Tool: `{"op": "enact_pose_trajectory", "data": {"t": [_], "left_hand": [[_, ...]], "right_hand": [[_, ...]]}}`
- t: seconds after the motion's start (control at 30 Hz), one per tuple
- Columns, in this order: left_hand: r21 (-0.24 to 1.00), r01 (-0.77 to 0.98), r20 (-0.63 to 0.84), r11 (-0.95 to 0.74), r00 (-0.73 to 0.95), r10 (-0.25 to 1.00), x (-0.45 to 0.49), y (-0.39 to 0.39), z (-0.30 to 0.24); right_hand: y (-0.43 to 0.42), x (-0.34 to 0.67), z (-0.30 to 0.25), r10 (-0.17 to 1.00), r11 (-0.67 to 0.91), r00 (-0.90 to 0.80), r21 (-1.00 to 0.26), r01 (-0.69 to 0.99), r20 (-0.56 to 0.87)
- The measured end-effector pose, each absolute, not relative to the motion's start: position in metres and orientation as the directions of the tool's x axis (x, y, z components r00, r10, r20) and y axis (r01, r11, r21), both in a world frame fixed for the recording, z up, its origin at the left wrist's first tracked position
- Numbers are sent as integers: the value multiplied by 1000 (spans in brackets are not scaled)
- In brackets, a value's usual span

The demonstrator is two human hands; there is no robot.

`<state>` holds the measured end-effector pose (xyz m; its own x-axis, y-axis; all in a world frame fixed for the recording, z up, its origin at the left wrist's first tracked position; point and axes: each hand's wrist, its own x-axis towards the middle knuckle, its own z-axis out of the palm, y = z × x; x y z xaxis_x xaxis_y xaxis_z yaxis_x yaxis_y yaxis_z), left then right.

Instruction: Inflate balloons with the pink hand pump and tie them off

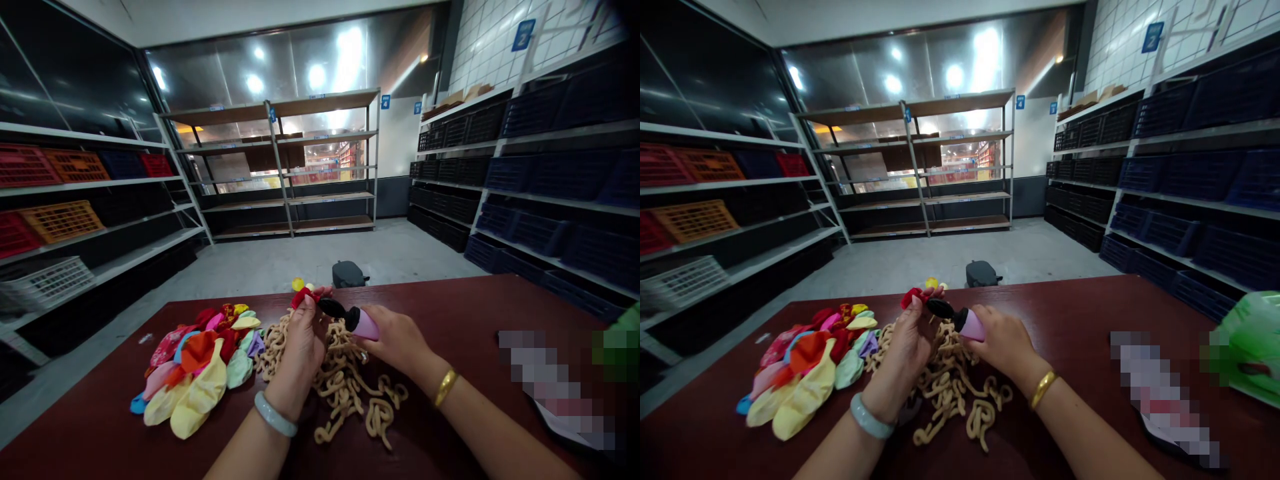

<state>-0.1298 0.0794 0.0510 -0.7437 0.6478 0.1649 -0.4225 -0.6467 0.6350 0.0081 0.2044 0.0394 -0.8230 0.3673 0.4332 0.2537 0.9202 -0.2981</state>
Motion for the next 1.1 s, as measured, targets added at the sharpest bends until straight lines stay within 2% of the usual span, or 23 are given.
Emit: {"op": "enact_pose_trajectory", "data": {"t": [0.3, 0.57, 0.87, 1.1], "left_hand": [[699, -358, 176, -619, -753, 634, -119, 84, 47], [648, -351, 188, -676, -786, 589, -112, 88, 53], [588, -395, 130, -705, -815, 565, -122, 89, 49], [491, -348, -4, -798, -917, 398, -165, 73, 63]], "right_hand": [[201, 11, 43, 343, 927, -851, -289, 238, 399], [193, 9, 42, 324, 933, -865, -281, 225, 383], [190, 6, 36, 312, 939, -872, -261, 223, 378], [195, 7, 36, 273, 950, -895, -247, 193, 353]]}}
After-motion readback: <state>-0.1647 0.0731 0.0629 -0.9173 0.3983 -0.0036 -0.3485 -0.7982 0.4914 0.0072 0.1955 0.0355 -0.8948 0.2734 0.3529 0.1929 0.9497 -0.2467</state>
